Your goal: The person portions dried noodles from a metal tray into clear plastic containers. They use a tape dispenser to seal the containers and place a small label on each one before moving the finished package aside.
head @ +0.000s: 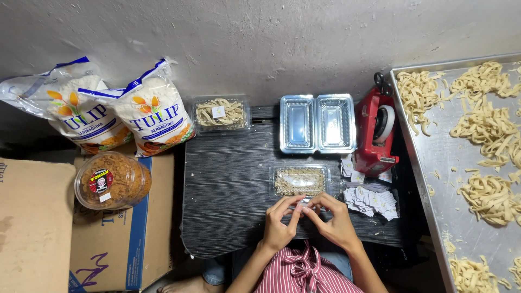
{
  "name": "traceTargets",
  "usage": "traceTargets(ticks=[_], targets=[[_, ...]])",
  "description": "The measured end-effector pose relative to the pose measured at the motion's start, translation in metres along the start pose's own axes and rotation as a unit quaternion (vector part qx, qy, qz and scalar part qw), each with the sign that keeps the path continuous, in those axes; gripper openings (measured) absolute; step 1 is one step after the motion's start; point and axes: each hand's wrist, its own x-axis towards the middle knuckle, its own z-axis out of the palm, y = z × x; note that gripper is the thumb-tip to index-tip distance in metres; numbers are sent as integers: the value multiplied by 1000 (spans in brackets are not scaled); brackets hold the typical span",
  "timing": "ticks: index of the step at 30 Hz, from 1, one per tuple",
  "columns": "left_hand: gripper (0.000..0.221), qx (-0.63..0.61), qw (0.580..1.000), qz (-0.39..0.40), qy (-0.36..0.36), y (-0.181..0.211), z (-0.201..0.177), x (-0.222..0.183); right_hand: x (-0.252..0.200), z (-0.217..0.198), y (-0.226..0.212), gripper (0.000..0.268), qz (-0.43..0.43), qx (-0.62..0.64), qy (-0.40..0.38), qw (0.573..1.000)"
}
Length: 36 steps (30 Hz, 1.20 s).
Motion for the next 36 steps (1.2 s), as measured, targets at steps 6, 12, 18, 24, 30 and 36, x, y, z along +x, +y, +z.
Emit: traceTargets(ticks=[6, 12, 18, 24, 30, 36], targets=[[13, -25, 999, 16, 45, 1, 4, -4, -1, 1, 1, 30, 43, -30, -13, 999], [7, -43, 988, -40, 146, -15, 16, -9, 1, 9, -2, 41, 80, 145, 27, 986], [11, 60, 985, -5, 164, -26, 18, 0, 9, 18, 21, 39, 116, 258, 94, 955], [12, 334, 925, 129, 128, -42, 13, 12, 33, 20, 27, 48, 80, 62, 134, 986], [26, 441, 880, 172, 39, -86, 12, -1, 41, 23, 51, 54, 15, -50, 120, 991], [26, 446, 874, 185, 49, -90, 12, -2, 35, 30, 55, 52, -50, -77, 159, 983]])
